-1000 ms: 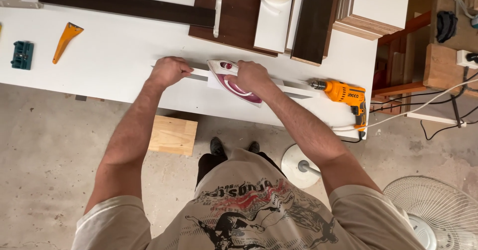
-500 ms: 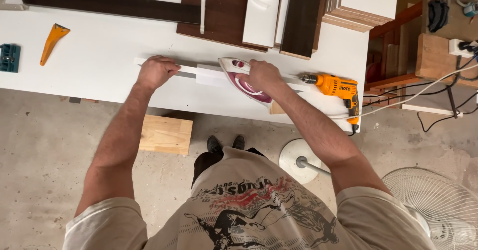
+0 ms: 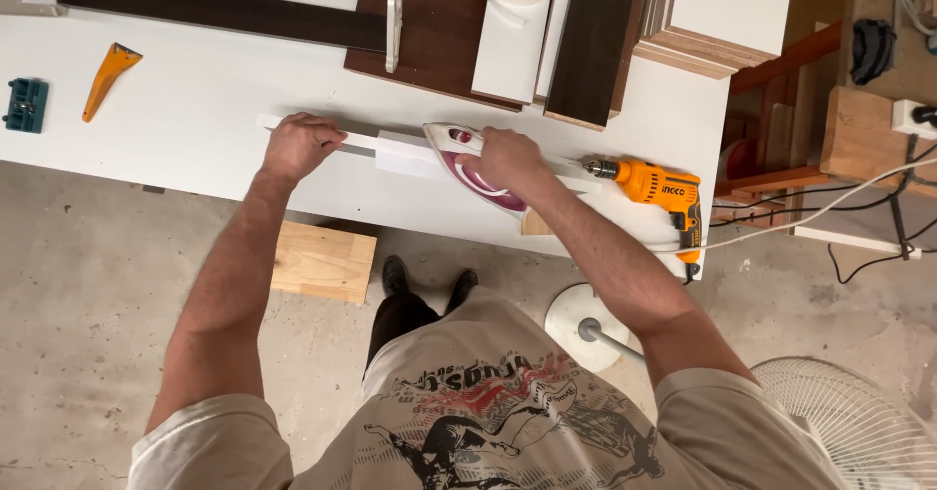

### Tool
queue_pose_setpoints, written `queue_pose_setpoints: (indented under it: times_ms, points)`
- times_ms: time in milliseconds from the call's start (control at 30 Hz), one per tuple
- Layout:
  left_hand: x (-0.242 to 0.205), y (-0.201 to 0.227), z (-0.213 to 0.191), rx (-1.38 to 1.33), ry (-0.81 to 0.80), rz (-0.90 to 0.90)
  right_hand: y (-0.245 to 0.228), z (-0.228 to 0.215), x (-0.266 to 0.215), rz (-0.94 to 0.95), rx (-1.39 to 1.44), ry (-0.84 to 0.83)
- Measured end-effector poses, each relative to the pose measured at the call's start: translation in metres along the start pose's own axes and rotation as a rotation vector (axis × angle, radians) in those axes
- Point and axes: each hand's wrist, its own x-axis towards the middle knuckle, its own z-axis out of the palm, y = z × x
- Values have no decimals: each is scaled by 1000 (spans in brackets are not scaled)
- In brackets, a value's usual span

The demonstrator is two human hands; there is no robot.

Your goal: The person irons a white wooden trim piece on a workbench using a clothes iron. They then use a blue sanding block to sand the edges of the white trim and a dark brown wooden plank. Finally, they use a yellow utility knife to scrape the surface of the dark brown plank.

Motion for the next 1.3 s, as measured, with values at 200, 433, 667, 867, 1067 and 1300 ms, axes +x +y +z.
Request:
queue_pose_setpoints:
  times_ms: [200, 433, 667, 867, 1067, 1300]
  points:
    - [2, 1, 2, -67, 48, 49, -40, 8, 30, -74, -3, 13]
    - [-2, -2, -8, -101, 67, 100, -80, 6, 38, -66, 27, 16]
    - [-3, -4, 0, -93, 170, 123, -51, -9, 5, 29, 3, 2]
    - [-16, 44, 3, -20, 344, 44, -19, -1, 1, 83, -18, 7]
    - [-5, 112, 9, -910, -235, -843, -21, 1, 3, 91, -22, 14]
    - [-2, 112, 13, -1265, -77, -971, -45, -1, 6, 78, -11, 15]
